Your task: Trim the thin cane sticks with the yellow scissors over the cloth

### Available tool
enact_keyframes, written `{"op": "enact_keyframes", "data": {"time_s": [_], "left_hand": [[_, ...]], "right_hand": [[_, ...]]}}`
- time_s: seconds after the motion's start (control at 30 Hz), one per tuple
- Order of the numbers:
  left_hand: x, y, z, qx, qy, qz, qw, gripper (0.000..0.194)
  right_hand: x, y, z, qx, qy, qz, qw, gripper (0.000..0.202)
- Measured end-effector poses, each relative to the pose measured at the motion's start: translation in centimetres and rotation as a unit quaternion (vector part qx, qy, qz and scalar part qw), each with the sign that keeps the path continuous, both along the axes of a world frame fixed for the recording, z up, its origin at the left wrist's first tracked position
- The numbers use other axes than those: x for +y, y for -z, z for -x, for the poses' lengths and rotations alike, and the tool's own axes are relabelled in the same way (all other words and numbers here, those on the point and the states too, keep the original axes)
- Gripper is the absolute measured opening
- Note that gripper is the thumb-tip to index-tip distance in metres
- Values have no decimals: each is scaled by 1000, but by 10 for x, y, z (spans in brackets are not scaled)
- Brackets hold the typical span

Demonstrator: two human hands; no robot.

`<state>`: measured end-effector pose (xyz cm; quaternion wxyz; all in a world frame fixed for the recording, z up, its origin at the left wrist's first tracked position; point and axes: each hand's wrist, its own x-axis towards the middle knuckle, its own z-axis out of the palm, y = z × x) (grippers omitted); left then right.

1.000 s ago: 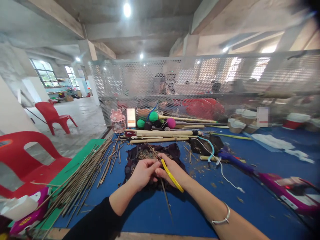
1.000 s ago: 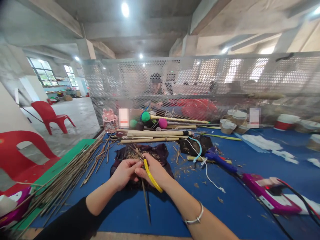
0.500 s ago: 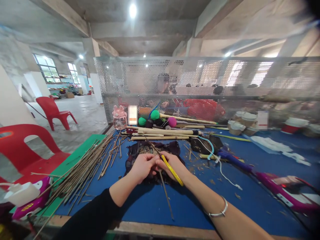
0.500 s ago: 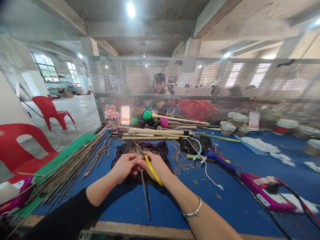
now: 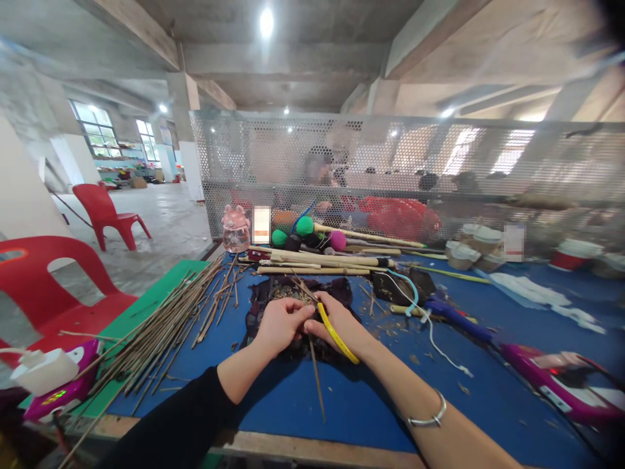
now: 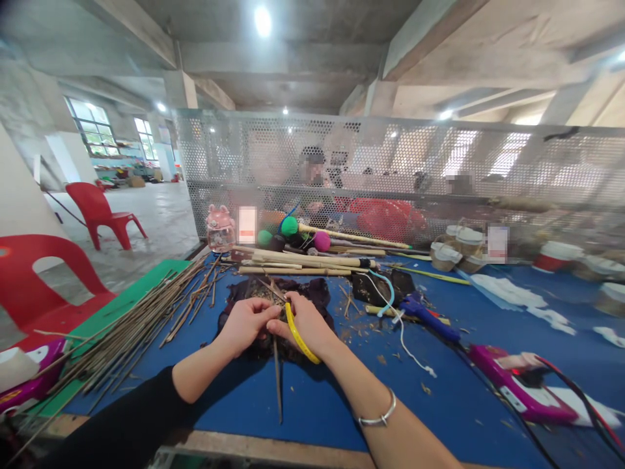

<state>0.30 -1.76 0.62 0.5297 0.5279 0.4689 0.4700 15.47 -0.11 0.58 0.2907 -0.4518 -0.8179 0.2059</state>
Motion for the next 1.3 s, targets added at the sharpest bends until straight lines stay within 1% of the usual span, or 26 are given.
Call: {"op": "enact_keyframes", "data": {"time_s": [0.1,0.23,0.3,0.43,0.53,0.73,0.83,0.9,0.97,1.1,1.2,1.3], "left_hand": [[0,0,-1,3,-3,2,1000,33],[0,0,-2,-13,-6,10,1000,33],[0,1,-2,-17,-7,10,1000,34],[2,3,-2,-5,-6,-5,1000,34],[2,4,-1,-8,-10,-1,1000,34],[1,2,-1,-19,-9,16,1000,33],[2,2,-1,-31,5,9,999,34],[2,3,0,-37,17,-1,999,35],[3,3,0,-35,22,-13,999,36],[4,5,2,-16,30,-26,999,37],[4,5,2,-17,44,-28,998,37],[4,5,2,-27,49,-29,998,36]], "right_hand": [[1,4,3,2,2,-8,1000,57],[-1,3,5,12,6,6,1000,56],[-3,2,5,21,1,15,1000,51],[-6,1,5,30,-11,26,999,33],[-6,0,6,30,-10,27,999,28],[-5,-3,7,29,-16,19,999,29],[-5,-5,4,8,4,26,1000,29],[-5,-6,2,-19,25,33,999,33],[-5,-5,1,-33,23,38,998,40],[-5,-3,3,5,-23,24,999,43],[-5,-1,6,26,-16,18,999,43],[-7,-2,8,20,2,28,999,39]]}}
